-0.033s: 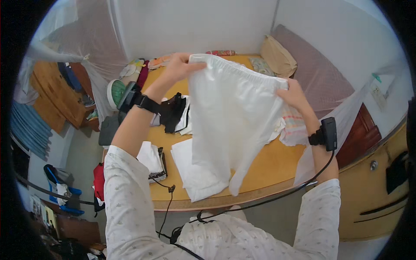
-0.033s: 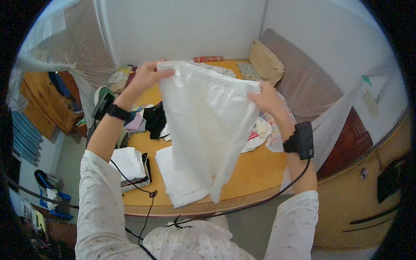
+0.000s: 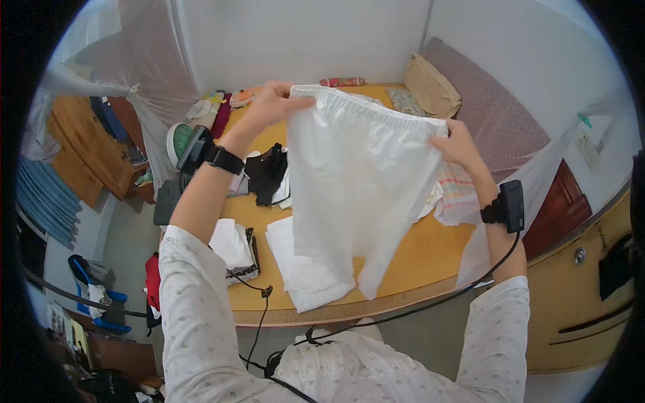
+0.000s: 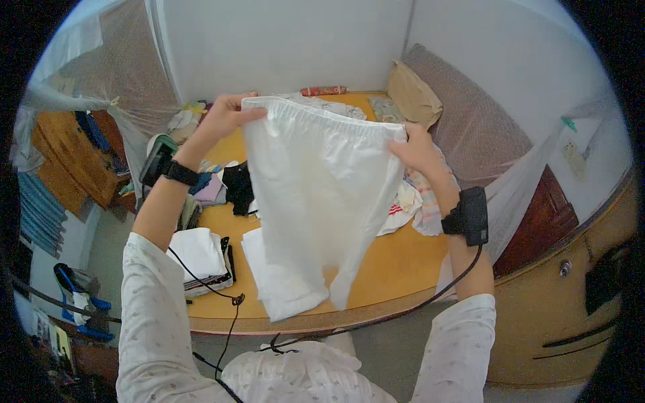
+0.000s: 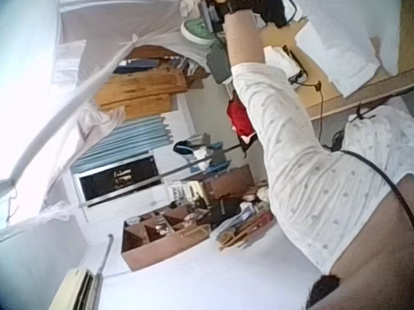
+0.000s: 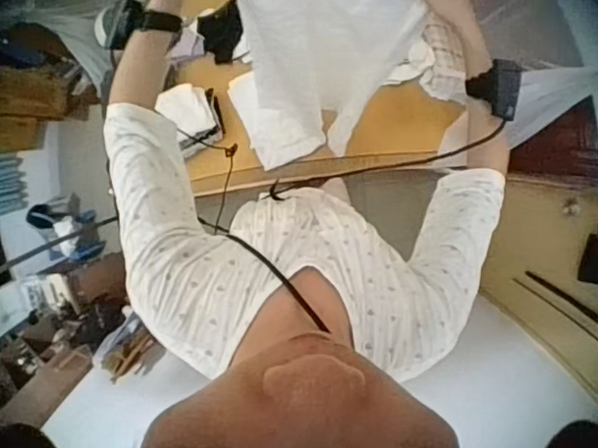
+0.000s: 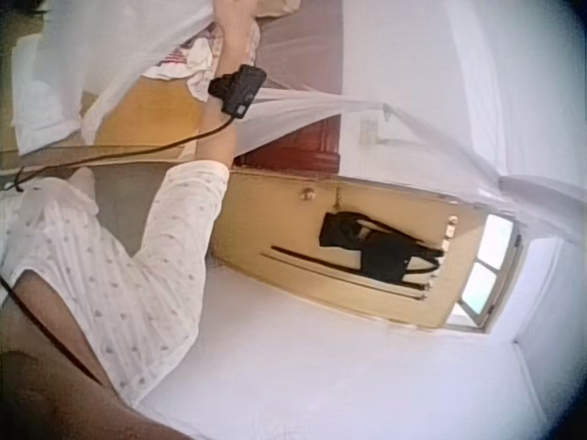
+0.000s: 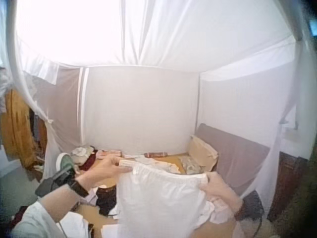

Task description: Folding various items of clothing on a bed.

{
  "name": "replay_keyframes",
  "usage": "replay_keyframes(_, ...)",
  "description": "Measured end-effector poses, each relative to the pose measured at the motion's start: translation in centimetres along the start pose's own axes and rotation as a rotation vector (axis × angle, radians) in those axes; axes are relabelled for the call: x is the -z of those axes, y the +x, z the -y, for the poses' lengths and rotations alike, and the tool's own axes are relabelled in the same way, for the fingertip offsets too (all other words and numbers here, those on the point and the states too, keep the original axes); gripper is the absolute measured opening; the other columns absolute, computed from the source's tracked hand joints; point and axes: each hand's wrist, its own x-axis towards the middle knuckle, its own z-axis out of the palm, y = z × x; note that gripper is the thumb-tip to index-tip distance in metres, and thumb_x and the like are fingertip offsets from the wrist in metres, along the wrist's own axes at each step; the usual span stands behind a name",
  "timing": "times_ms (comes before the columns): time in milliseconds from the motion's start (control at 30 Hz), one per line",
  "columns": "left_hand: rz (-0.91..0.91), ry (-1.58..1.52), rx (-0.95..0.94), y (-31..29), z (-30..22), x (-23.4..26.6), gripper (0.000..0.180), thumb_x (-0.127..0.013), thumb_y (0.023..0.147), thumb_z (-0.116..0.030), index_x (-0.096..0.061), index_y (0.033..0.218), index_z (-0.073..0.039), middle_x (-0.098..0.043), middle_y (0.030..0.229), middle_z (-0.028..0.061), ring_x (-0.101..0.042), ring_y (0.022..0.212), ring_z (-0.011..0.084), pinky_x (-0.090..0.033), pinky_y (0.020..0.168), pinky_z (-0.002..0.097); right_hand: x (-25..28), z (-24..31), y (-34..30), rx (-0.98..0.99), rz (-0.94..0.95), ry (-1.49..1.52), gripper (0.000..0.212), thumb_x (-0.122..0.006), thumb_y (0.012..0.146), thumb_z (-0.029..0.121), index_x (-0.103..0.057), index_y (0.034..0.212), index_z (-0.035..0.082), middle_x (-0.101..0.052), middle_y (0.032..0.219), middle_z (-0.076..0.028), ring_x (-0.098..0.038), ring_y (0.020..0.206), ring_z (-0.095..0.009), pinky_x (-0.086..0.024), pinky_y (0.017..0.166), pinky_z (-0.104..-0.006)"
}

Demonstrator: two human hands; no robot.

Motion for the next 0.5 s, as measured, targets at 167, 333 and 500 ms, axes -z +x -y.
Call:
replay_keyframes(167,0.081,0.233,0.028,-0.9,0.0,2.6,0.019,-0.068,0.075,-0.015,-0.066,0.088,-0.001,-0.065,0.076,0.0031,-0.058,0.068,0.0098,-0.046,0.064,0.0246,1.8,1.1,1.2,0.191,0.034,0.099,0.029,-0.058,0.068,0.006,-0.063,0.095,0.0,-0.064,0.085,-0.012,-0.061,0.077,-0.016,-0.047,0.071,-0.0295)
replay_keyframes(333,0.052,0.177,-0.065,-2.1,-0.6,4.2,0.02,-0.069,0.075,-0.014,-0.065,0.089,0.0,-0.064,0.077,0.0025,-0.058,0.068,0.0092,-0.046,0.064,0.0236,2.5,4.9,0.9,0.144,0.073,0.188,0.03,-0.051,0.07,0.003,-0.06,0.099,0.0,-0.061,0.088,-0.006,-0.057,0.08,-0.014,-0.043,0.074,-0.0275)
replay_keyframes(500,0.003,0.158,0.073,-2.3,-3.3,3.3,0.019,-0.069,0.075,-0.013,-0.065,0.089,-0.001,-0.064,0.077,0.0024,-0.057,0.068,0.0082,-0.045,0.064,0.0223,3.0,3.3,1.9,-0.015,0.088,0.381,0.028,-0.05,0.071,0.008,-0.058,0.097,0.002,-0.058,0.088,-0.005,-0.052,0.085,-0.012,-0.04,0.076,-0.0259)
